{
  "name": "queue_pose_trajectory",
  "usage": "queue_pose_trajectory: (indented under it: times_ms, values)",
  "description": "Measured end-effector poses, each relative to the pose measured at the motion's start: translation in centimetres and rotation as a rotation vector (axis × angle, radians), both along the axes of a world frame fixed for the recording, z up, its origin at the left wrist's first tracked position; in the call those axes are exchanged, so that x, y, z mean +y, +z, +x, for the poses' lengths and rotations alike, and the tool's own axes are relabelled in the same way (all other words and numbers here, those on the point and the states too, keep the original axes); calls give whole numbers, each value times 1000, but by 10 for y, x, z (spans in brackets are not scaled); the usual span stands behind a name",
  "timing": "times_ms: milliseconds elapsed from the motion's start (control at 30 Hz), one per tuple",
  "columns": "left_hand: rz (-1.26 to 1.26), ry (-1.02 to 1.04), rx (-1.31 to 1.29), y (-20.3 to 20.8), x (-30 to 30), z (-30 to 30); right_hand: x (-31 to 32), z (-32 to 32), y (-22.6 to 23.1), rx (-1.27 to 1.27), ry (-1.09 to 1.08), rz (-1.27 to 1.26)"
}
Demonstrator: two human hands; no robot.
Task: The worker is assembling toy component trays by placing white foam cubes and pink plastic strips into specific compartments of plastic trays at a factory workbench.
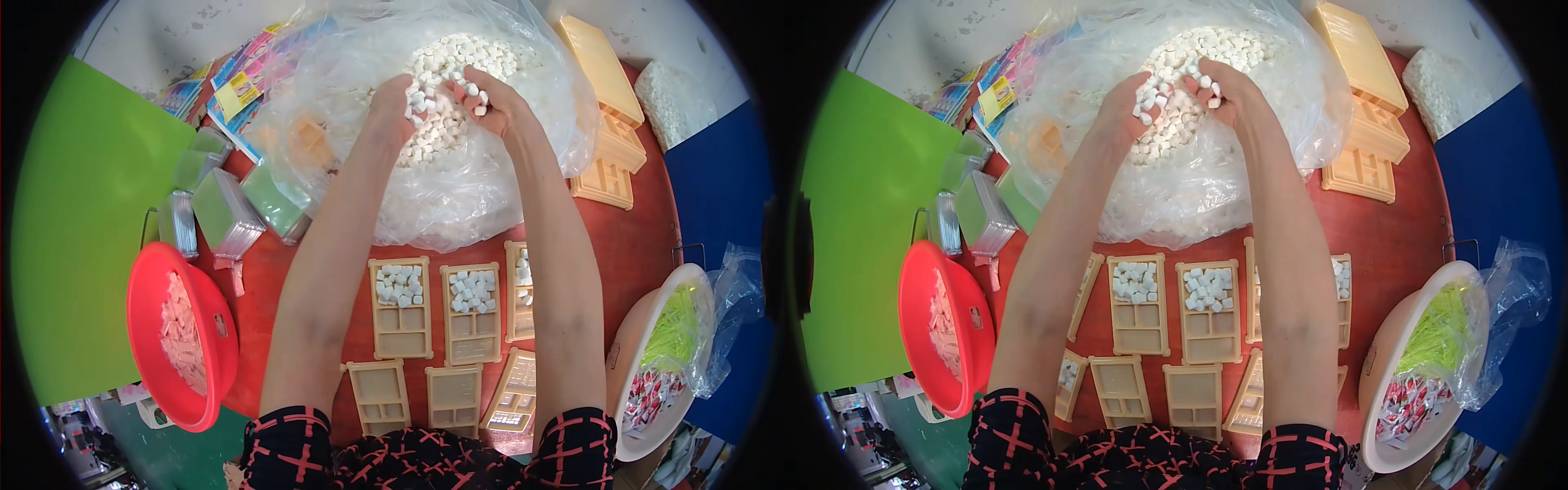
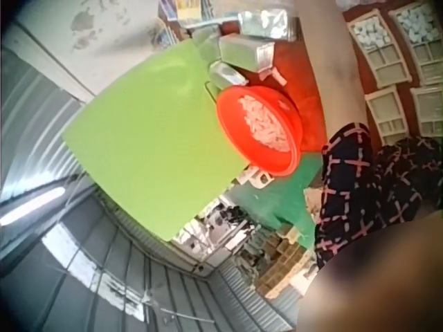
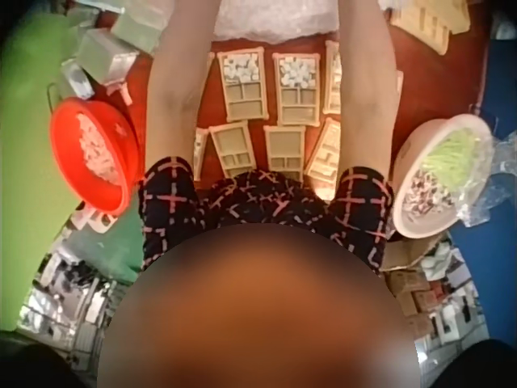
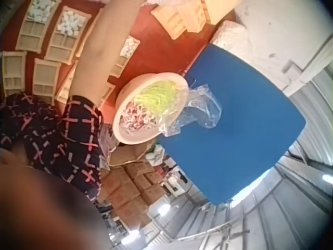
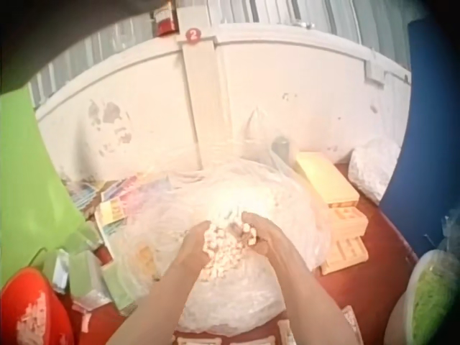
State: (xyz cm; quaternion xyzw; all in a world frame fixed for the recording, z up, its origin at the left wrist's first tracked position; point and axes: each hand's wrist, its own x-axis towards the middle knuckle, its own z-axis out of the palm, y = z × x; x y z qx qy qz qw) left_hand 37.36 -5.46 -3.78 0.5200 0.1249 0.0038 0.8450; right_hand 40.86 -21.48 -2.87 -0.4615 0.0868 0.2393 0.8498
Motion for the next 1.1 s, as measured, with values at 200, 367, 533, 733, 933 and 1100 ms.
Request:
queue_pose_trajectory:
  times_ms: [200,367,533,733,933,1100]
  values:
    - [-808,234,198,0,-10,-7,8,-6,-9,125,-183,579]
    - [-859,193,121,10,-14,-15,18,-7,-6,114,-359,426]
    - [-917,240,126,3,-9,-6,19,0,-9,108,-397,416]
    - [-757,165,127,-10,3,4,37,-6,-11,-263,-241,-448]
    - [-404,455,83,0,-12,-1,35,-7,-20,-787,20,-1264]
    - [-561,368,157,-3,-5,3,6,4,-15,-328,-184,-511]
